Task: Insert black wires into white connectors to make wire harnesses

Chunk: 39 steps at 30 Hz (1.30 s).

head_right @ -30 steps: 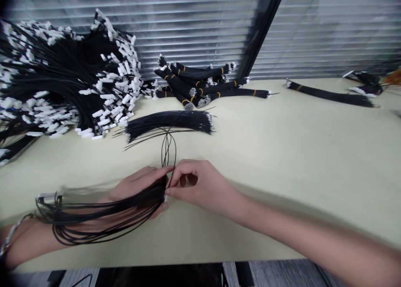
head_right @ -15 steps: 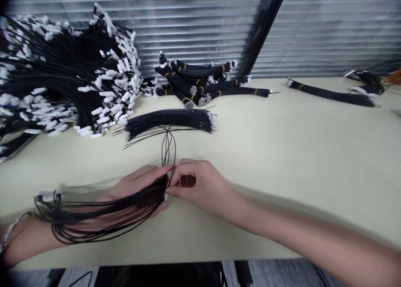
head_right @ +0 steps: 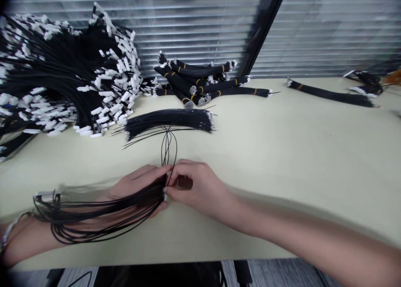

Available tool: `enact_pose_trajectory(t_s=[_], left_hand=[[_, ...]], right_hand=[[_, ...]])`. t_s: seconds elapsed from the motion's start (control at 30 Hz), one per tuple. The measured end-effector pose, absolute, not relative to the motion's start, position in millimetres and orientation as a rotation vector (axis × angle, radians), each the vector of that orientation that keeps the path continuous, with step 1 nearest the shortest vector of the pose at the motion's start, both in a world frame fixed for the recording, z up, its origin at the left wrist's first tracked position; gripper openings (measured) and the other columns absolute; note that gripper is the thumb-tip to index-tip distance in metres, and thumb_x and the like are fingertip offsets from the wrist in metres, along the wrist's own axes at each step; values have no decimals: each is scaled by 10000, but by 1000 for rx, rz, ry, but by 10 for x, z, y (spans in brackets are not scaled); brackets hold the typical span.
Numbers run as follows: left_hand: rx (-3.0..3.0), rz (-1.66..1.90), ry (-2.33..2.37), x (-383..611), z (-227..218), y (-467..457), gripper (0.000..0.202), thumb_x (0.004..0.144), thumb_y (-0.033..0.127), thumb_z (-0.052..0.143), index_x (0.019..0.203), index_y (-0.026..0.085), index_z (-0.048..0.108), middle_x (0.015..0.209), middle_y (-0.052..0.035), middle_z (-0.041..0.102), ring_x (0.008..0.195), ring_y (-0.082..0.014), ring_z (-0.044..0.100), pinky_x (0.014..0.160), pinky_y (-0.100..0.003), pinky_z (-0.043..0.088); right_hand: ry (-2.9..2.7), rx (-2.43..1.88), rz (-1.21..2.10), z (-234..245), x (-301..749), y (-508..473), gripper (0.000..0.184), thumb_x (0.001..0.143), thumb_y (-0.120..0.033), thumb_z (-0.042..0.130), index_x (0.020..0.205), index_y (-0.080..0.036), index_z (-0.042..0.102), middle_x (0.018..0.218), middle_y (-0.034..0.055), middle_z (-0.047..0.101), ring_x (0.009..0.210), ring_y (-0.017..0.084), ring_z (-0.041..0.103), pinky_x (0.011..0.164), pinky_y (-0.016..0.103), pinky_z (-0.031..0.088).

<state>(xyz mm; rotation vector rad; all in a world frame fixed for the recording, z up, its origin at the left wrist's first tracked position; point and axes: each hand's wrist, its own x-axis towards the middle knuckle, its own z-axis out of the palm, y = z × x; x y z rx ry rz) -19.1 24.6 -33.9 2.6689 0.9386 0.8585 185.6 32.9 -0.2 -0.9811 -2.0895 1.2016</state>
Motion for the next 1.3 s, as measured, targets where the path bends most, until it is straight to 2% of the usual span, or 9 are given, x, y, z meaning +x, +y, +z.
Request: enact_pose_trajectory(t_s=[0.13, 0.27, 0.5, 0.6, 0.73, 0.83, 1.0, 1.3], left_hand=[[2653, 846, 951, -191, -347, 244, 672, 788, 351, 557, 1379, 237, 259, 881, -11, 592, 783, -170, 612, 680, -231, 487], [2626, 812, 980, -182, -340, 212, 757, 787, 290, 546, 1430, 251, 148, 965, -25, 599, 845, -180, 610, 733, -255, 490], [2564, 711, 995, -180, -332, 196, 752, 820, 271, 509, 1447, 225, 95, 975, -31, 607, 863, -183, 606, 770, -275, 497], [2496, 642, 1064, -177, -283, 176, 779, 792, 252, 550, 1442, 212, 121, 998, -28, 621, 885, -187, 608, 810, -294, 498], [2417, 622, 1190, -169, -225, 146, 775, 766, 233, 588, 1423, 245, 177, 1004, -12, 622, 898, -186, 618, 780, -287, 508], [2373, 589, 1197, -156, -210, 142, 773, 755, 233, 594, 1414, 259, 192, 983, 13, 629, 885, -165, 628, 752, -263, 514], [2254, 618, 1237, -124, -187, 116, 706, 784, 275, 565, 1403, 250, 227, 1008, 0, 616, 881, -164, 625, 799, -299, 503], [2172, 560, 1186, -120, -178, 160, 785, 704, 201, 617, 1398, 215, 251, 953, -10, 614, 796, -175, 623, 715, -292, 513]], right_hand=[[-2099, -978, 1183, -16, 1854, 316, 115, 756, -105, 638, 701, -188, 579, 800, -30, 591, 759, 111, 555, 675, 240, 428], [-2146, -936, 1121, 6, 1848, 297, 121, 779, -116, 629, 705, -188, 565, 814, -23, 583, 767, 112, 548, 680, 237, 430], [-2246, -895, 1010, 83, 1818, 252, 151, 788, -58, 596, 727, -184, 541, 820, -22, 573, 783, 104, 534, 694, 220, 421], [-2245, -930, 1011, 83, 1804, 239, 153, 774, -58, 598, 718, -182, 527, 809, -19, 564, 766, 109, 527, 680, 228, 418], [-2234, -918, 1041, 59, 1794, 236, 156, 781, -67, 578, 709, -181, 498, 798, -15, 544, 733, 109, 522, 652, 231, 418], [-2260, -897, 1042, 56, 1805, 246, 121, 810, -94, 561, 740, -178, 510, 830, 0, 545, 755, 118, 527, 675, 245, 425], [-2359, -852, 974, 96, 1839, 255, 57, 870, -169, 507, 833, -168, 549, 858, 37, 557, 805, 155, 522, 727, 292, 428], [-2171, -921, 1141, 52, 1841, 279, 99, 858, -184, 549, 759, -189, 536, 817, 4, 561, 733, 119, 529, 646, 239, 424]])
